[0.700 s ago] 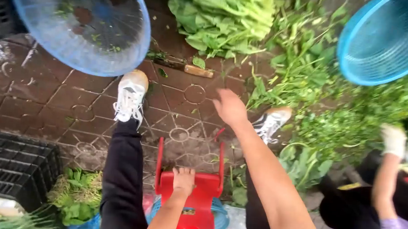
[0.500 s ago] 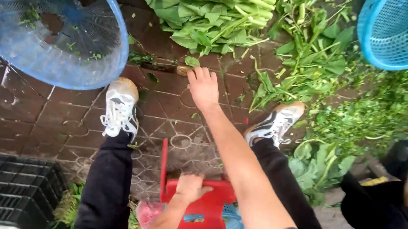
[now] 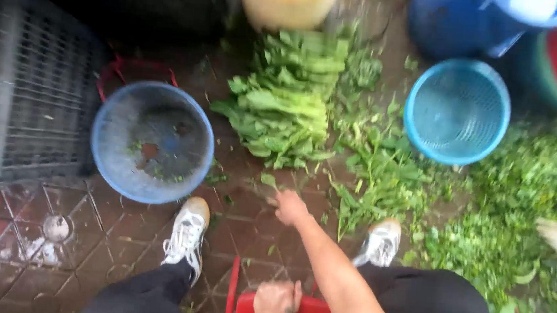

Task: Trimming the root ends of green leafy vegetables with a knife and sorting them into a basin.

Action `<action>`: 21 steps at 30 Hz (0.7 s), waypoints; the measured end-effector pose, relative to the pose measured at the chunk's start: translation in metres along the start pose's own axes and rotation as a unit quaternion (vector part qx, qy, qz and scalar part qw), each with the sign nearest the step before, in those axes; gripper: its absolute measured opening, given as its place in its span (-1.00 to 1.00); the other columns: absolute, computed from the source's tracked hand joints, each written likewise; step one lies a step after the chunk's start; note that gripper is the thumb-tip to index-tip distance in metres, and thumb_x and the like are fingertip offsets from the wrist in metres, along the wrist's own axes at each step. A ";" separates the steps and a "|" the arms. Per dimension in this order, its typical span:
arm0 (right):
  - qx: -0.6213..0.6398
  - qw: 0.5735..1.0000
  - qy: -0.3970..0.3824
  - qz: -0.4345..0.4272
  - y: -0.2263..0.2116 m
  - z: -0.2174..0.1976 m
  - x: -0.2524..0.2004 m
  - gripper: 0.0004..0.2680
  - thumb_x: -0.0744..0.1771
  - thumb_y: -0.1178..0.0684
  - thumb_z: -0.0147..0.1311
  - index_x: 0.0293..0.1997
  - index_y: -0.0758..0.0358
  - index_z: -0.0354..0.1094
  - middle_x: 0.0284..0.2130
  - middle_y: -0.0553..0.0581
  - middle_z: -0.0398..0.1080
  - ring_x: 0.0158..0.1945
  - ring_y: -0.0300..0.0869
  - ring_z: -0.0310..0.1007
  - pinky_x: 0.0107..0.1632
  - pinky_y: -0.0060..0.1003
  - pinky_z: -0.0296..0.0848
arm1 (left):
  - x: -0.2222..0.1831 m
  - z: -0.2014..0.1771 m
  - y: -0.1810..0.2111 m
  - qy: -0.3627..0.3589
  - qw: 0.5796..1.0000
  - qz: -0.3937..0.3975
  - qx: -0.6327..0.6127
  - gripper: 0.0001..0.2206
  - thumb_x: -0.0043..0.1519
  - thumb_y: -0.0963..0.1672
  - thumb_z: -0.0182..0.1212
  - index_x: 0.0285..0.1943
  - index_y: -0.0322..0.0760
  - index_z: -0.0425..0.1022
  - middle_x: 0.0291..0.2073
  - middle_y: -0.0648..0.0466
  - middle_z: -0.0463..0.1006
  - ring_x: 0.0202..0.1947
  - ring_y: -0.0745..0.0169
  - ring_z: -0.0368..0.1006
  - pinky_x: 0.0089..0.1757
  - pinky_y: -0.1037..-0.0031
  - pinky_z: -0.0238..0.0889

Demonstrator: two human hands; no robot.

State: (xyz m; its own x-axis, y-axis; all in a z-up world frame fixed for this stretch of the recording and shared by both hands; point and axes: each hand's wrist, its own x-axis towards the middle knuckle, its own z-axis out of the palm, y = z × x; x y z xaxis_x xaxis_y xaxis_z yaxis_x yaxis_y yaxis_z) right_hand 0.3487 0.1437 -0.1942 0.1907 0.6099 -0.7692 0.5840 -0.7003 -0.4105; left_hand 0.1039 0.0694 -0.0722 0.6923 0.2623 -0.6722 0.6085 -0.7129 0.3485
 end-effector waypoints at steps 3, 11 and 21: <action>0.121 0.989 0.039 0.080 -0.009 -0.034 -0.065 -0.79 0.36 0.20 -0.01 0.09 0.27 0.48 0.21 0.32 0.33 0.08 0.23 0.54 0.03 0.08 0.55 | 0.010 -0.001 -0.004 0.227 0.971 0.073 0.020 -0.53 0.40 0.08 0.04 -0.54 -0.01 0.67 -0.64 -0.05 0.65 -0.66 -0.29 0.59 -0.56 -0.08 0.44; 0.371 0.878 0.256 0.163 0.063 0.041 -0.089 -0.55 0.36 -0.16 0.28 0.37 0.17 0.33 0.15 0.34 0.56 0.27 0.16 0.59 0.20 0.15 0.59 | 0.080 -0.083 -0.041 0.167 0.940 -0.180 -0.236 -0.57 0.32 0.18 0.06 -0.11 -0.05 0.69 -0.20 -0.10 0.76 0.03 -0.19 0.71 0.02 -0.02 0.53; 0.572 0.681 0.432 0.149 0.094 -0.101 -0.058 -0.69 0.43 0.03 0.13 0.35 0.28 0.45 0.06 0.27 0.58 -0.24 -0.03 0.70 -0.28 -0.25 0.74 | 0.189 -0.148 -0.181 0.380 0.303 -0.329 -0.810 0.00 0.31 -0.01 0.41 0.72 -0.18 -0.41 0.42 -0.42 0.21 0.12 -0.52 0.54 0.24 -0.56 0.25</action>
State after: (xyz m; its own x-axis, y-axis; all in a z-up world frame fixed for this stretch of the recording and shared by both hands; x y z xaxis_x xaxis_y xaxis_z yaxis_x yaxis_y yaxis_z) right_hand 0.4724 0.0798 -0.1388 0.8478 0.0218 -0.5299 -0.4855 -0.3706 -0.7918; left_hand 0.1820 0.3446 -0.1655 -0.2705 0.5144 -0.8138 -0.3213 0.7486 0.5800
